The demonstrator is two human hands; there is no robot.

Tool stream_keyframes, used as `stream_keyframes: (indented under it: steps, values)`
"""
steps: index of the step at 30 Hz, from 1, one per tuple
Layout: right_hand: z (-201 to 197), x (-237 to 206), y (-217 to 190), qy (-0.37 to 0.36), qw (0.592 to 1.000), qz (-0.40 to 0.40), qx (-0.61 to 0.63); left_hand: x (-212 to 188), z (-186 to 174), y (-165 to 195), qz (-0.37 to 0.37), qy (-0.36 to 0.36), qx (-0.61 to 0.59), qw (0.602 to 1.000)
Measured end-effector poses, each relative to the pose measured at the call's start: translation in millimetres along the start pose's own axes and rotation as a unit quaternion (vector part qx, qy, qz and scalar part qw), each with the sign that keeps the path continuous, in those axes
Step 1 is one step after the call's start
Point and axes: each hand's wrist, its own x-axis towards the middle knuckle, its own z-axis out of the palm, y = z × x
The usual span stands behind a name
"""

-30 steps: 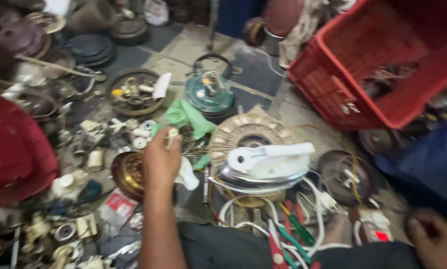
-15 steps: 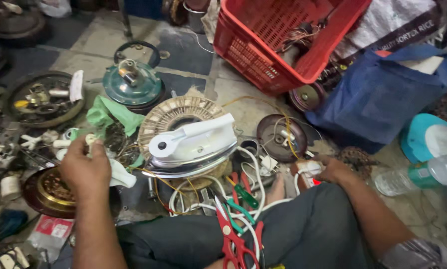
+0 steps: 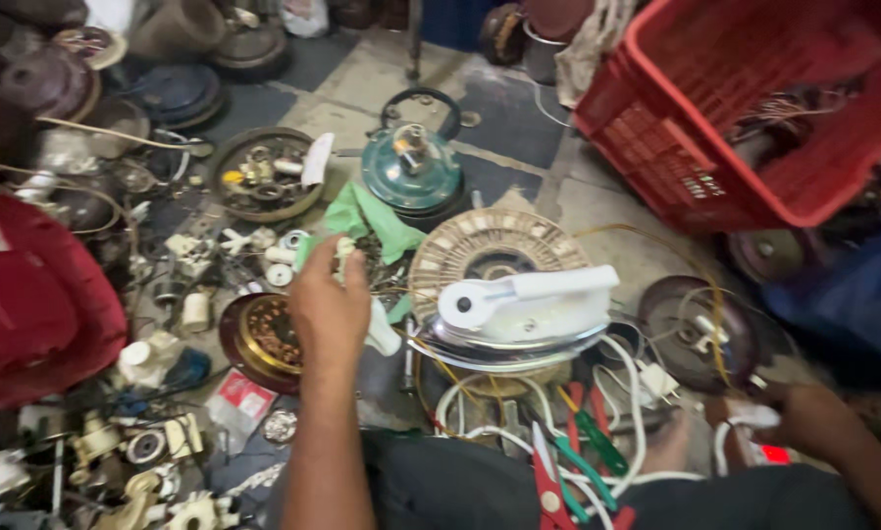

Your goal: The person sits on the floor of a cluttered repair workshop and repairs an electric iron. They use a screwdriver on the iron's terminal area, sort and connect its wires, test the wiring with a multimeter, reposition the iron, and handle its base plate and handle parts while reassembling it.

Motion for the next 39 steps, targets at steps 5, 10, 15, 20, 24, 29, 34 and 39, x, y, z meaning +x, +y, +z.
stream_keyframes:
  steps: [5, 10, 15, 20, 24, 29, 34, 39]
  values:
    - [6, 6, 5, -0.023, 0.999, 0.021, -0.043, -1, -8, 14, -0.004, -0.004, -0.043, 0.999]
    - [17, 19, 2, 0.049, 0.996, 0.048, 0.062, 3, -18, 24, -0.010, -0.034, -0.080, 0.996]
    - [11, 20, 5, 0.158, 0.974, -0.008, 0.160, -5, -22, 41, -0.006, -0.029, -0.103, 0.994]
    - [-2, 4, -15, 0.282, 0.919, -0.190, 0.199, -48, -18, 69, 0.043, -0.038, -0.073, 0.996]
    - [-38, -27, -55, 0.300, 0.915, -0.179, 0.204, -78, -13, 82, 0.085, 0.010, -0.054, 0.995]
    - [-76, -79, -175, 0.411, 0.812, -0.199, 0.364, -82, -4, 79, 0.145, 0.017, -0.012, 0.989]
    - [-131, -109, -289, 0.445, 0.768, -0.327, 0.325, -85, 6, 77, 0.176, 0.000, -0.002, 0.984]
    - [-183, -107, -344, 0.399, 0.753, -0.447, 0.273, -85, 6, 77, 0.193, -0.016, 0.005, 0.981]
